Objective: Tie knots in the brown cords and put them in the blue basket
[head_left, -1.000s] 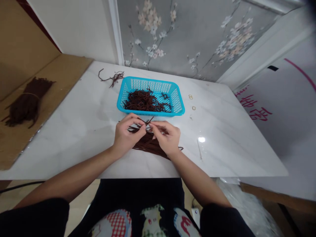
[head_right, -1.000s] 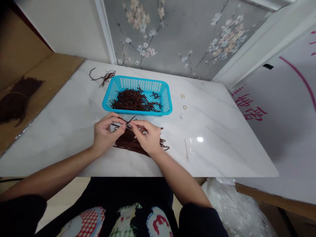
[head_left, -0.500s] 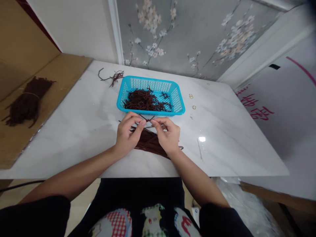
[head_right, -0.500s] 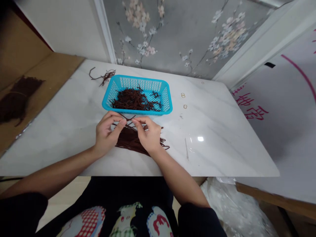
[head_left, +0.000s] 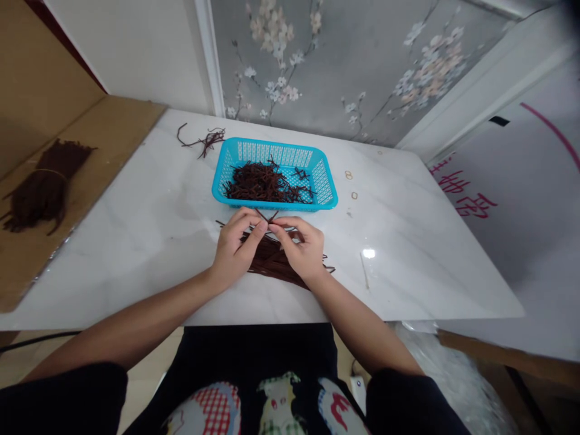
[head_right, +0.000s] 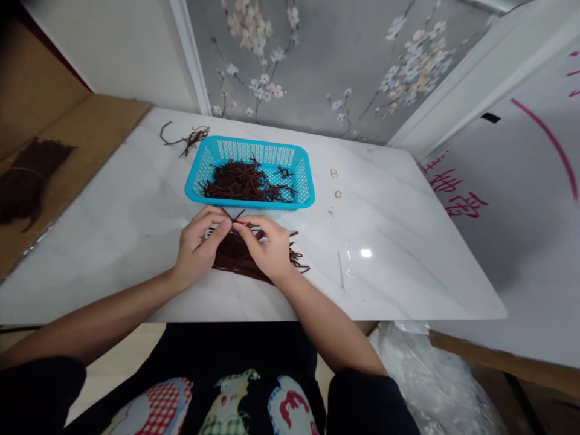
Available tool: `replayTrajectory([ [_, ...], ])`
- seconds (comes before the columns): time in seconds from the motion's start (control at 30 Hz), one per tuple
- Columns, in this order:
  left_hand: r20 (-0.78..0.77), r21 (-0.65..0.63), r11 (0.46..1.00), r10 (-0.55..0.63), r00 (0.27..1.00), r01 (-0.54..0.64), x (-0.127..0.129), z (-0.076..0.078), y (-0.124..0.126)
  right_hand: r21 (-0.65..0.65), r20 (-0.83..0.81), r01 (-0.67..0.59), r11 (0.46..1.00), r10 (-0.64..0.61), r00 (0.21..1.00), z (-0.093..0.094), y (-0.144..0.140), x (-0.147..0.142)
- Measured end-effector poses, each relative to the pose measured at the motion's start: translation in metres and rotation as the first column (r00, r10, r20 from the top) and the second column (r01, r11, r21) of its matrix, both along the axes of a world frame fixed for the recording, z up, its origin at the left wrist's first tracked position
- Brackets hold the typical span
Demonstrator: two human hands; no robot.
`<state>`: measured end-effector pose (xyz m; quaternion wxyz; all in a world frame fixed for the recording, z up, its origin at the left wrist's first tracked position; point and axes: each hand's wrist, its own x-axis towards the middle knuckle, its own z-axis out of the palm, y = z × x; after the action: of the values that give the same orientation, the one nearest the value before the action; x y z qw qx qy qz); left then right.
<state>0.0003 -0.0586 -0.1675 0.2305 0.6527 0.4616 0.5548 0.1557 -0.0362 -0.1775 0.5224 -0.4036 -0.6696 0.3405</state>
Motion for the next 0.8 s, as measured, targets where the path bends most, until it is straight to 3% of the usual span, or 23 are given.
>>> replayTrajectory([
  [0.3, -0.088, 0.032, 0.996, -0.082, 0.993, 0.085, -0.004, -0.002, 0.002, 0.013, 0.034, 0.064, 0.998, -0.064, 0.997, 0.002, -0.003, -0.001],
  [0.47, -0.101, 0.051, 0.999, -0.011, 0.995, 0.016, -0.002, -0.002, 0.001, 0.041, 0.029, -0.016, 0.999, 0.015, 0.999, 0.003, -0.002, 0.003],
  [0.67, -0.264, 0.203, 0.967, 0.205, 0.943, -0.153, -0.006, -0.003, 0.009, 0.092, -0.067, 0.002, 0.996, 0.004, 0.998, -0.009, 0.001, -0.002],
  [0.8, -0.197, 0.161, 0.978, 0.163, 0.967, -0.132, -0.005, -0.004, 0.008, 0.096, -0.053, 0.011, 0.995, -0.006, 0.999, -0.011, 0.001, -0.003],
])
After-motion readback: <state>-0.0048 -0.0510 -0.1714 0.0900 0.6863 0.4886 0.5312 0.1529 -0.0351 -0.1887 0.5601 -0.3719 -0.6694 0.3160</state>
